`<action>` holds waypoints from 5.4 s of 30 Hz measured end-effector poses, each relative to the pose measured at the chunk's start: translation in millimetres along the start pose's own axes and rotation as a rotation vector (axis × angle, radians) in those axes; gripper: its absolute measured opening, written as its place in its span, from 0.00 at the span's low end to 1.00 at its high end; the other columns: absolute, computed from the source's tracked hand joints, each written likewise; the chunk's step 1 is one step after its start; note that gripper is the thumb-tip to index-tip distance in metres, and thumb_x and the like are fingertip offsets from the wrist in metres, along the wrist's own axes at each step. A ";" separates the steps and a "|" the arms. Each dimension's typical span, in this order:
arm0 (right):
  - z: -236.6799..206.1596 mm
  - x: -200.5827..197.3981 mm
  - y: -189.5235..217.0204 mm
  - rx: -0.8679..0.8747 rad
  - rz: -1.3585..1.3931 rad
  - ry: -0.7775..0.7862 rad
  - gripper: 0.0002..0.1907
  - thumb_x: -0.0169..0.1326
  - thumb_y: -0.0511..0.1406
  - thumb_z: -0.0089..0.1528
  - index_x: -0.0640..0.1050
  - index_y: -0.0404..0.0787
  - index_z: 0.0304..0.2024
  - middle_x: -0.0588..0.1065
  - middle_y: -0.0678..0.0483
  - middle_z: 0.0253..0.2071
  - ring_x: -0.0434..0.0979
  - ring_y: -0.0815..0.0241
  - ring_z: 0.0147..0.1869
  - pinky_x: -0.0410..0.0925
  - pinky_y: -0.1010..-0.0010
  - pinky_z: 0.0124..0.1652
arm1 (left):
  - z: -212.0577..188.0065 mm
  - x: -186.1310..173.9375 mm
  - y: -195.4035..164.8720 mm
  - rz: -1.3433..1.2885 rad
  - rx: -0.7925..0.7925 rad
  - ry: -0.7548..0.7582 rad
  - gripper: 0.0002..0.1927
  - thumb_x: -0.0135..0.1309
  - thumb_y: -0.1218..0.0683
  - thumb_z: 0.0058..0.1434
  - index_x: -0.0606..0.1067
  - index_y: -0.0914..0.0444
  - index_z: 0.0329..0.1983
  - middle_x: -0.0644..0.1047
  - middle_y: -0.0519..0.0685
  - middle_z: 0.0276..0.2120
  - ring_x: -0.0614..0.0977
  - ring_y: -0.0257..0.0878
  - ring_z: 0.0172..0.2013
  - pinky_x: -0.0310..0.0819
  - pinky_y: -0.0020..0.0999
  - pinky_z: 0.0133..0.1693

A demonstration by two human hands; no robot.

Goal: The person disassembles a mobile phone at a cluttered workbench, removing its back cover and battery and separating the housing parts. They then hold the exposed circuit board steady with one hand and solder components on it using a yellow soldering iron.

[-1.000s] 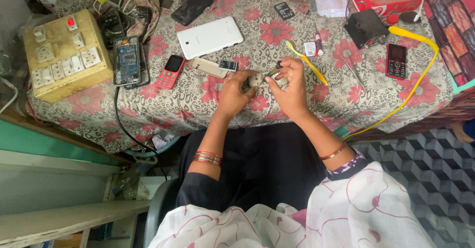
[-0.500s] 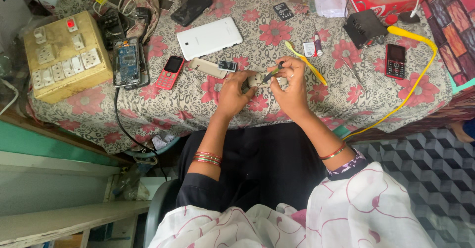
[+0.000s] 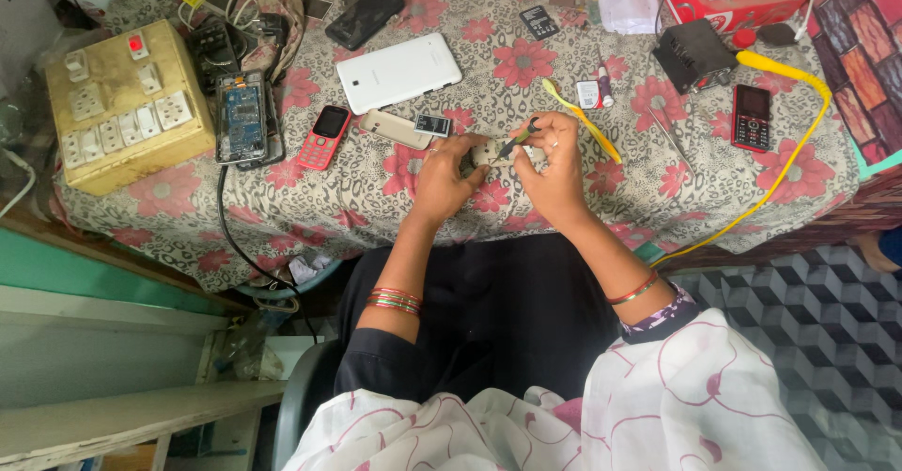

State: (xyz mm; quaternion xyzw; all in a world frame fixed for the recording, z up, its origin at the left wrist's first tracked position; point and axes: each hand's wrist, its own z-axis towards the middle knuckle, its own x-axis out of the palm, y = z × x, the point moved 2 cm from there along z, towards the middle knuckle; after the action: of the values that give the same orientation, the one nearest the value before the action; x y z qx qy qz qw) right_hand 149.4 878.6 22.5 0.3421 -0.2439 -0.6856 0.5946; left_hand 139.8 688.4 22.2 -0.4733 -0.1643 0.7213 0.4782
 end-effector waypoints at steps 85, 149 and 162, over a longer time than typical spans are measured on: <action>-13.0 -100.4 -3.2 0.531 0.457 -0.283 0.29 0.57 0.25 0.64 0.59 0.45 0.61 0.71 0.52 0.50 0.77 0.61 0.54 0.74 0.65 0.51 | 13.9 54.2 -91.0 0.843 0.380 0.379 0.06 0.56 0.60 0.57 0.77 0.64 0.38 0.78 0.53 0.40 0.84 0.48 0.39 0.81 0.42 0.33; -16.2 -100.5 3.8 0.459 0.474 -0.210 0.30 0.59 0.24 0.64 0.60 0.43 0.62 0.72 0.52 0.49 0.76 0.63 0.51 0.74 0.70 0.50 | -12.8 -21.2 -42.4 0.197 -0.002 0.066 0.05 0.58 0.58 0.62 0.77 0.65 0.37 0.78 0.55 0.35 0.81 0.56 0.34 0.74 0.47 0.37; -5.5 -89.2 3.3 0.464 0.439 -0.206 0.29 0.59 0.25 0.64 0.61 0.43 0.63 0.72 0.52 0.49 0.76 0.63 0.51 0.73 0.69 0.49 | -17.4 -15.8 -60.3 0.277 0.126 -0.072 0.14 0.61 0.55 0.62 0.79 0.65 0.49 0.76 0.53 0.42 0.77 0.53 0.47 0.74 0.47 0.46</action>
State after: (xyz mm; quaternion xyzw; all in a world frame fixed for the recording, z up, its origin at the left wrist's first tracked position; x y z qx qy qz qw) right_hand 161.0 966.0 37.4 0.3366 -0.5202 -0.4980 0.6067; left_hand 188.2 700.7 63.3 -0.4345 -0.0688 0.8057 0.3966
